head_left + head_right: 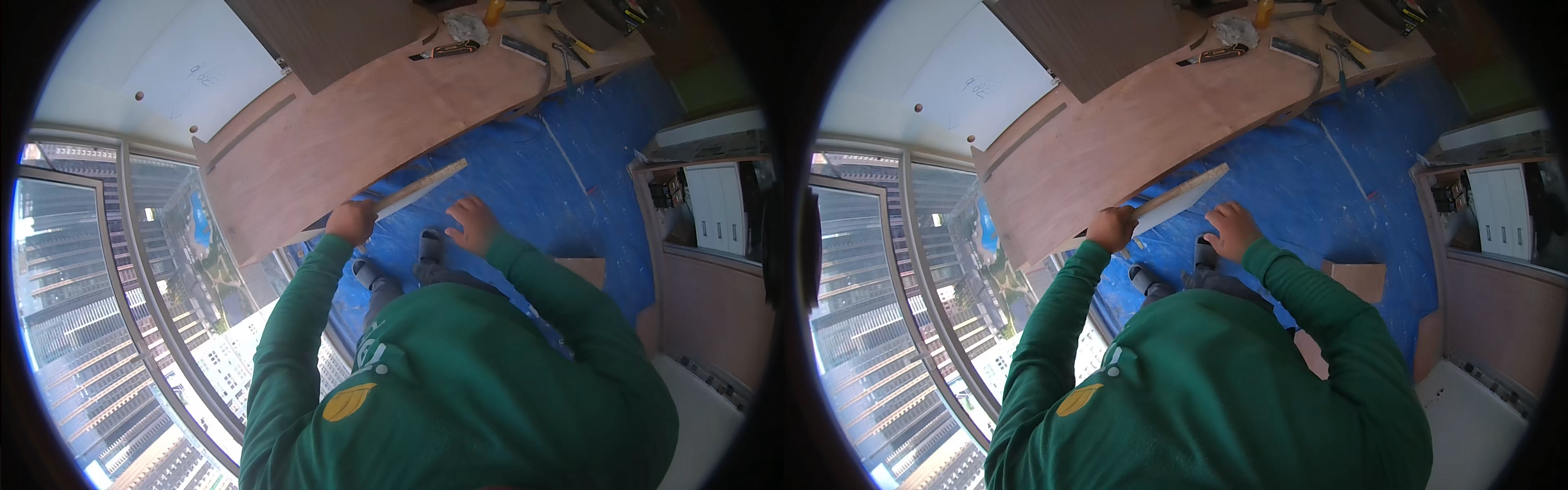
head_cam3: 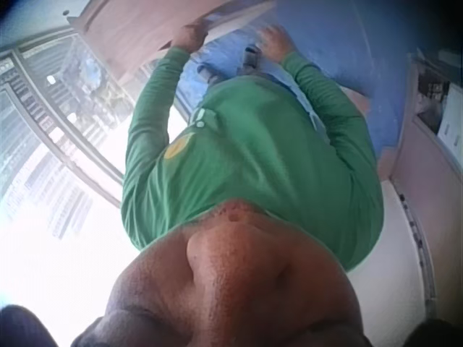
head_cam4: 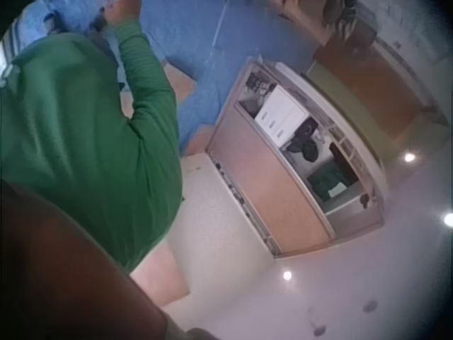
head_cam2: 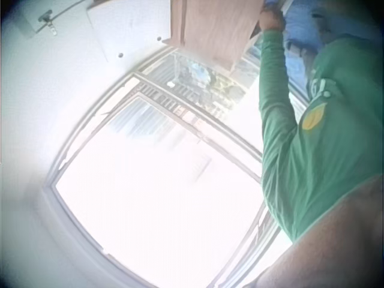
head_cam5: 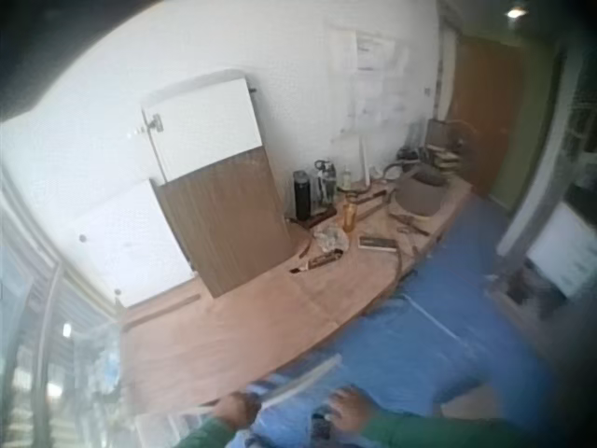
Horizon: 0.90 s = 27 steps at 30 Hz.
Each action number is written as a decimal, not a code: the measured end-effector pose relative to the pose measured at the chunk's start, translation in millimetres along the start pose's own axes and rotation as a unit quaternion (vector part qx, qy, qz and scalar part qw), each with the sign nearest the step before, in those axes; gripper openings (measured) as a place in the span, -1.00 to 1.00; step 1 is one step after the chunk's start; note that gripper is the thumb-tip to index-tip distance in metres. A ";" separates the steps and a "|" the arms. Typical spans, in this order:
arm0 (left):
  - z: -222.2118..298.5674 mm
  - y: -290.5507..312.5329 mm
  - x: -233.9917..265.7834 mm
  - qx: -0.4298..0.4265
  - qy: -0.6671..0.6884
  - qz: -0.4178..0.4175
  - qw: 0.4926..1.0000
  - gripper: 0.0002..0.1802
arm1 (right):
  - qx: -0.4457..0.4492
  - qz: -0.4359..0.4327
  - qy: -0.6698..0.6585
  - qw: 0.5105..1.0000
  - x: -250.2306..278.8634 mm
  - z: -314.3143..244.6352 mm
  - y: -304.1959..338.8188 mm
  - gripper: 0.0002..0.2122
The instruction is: The person assembles a cabinet by cutting a wooden panel with a utility knife, scraping edges with a metal scraper, and applying glue to the edges. The person handles wooden panels, a utility knife, a metal scraper, and a glue bottle.
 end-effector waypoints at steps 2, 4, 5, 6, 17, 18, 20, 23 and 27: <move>-6.2 -6.6 -14.4 0.007 -0.032 -0.036 0.999 -0.80 | -0.123 -0.080 0.015 0.989 -19.4 43.7 56.2 -0.58; -9.2 -12.7 -18.6 -0.007 -0.033 -0.012 0.999 -0.79 | -0.238 -0.163 0.020 0.957 -45.0 84.7 112.0 -0.57; -11.0 -13.6 -20.9 -0.006 -0.038 -0.009 0.999 -0.78 | -0.240 -0.154 0.001 0.958 -52.8 94.4 137.2 -0.57; -11.9 -14.2 -21.6 -0.010 -0.030 -0.010 0.999 -0.78 | -0.288 -0.180 0.002 0.941 -60.2 108.3 162.8 -0.56; -19.5 -4.1 -20.1 -0.024 0.072 0.061 0.995 -0.78 | -0.355 -0.283 0.066 0.888 -81.7 153.9 237.9 -0.60; -21.3 -3.4 -23.2 -0.015 0.071 0.045 0.996 -0.78 | -0.347 -0.270 0.042 0.897 -81.0 153.3 231.1 -0.60; -26.0 -1.7 -30.8 -0.006 0.076 0.018 0.997 -0.78 | -0.350 -0.249 0.022 0.903 -77.8 153.6 219.0 -0.60; -40.2 5.9 -34.5 0.019 0.060 0.024 0.998 -0.77 | -0.300 -0.222 0.001 0.928 -75.2 146.1 197.2 -0.60; -65.8 22.3 -36.0 0.075 0.085 0.020 0.993 -0.69 | -0.300 -0.211 -0.051 0.929 -74.7 135.6 167.7 -0.63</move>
Point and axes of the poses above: each hand's wrist, its own y-axis away from the middle knuckle, its own x-axis out of the back of the hand, z = x × y, the point moved 5 cm from there along -y, towards the middle knuckle, and after that the axes turned 3 degrees about -y, right-handed, at the moved point
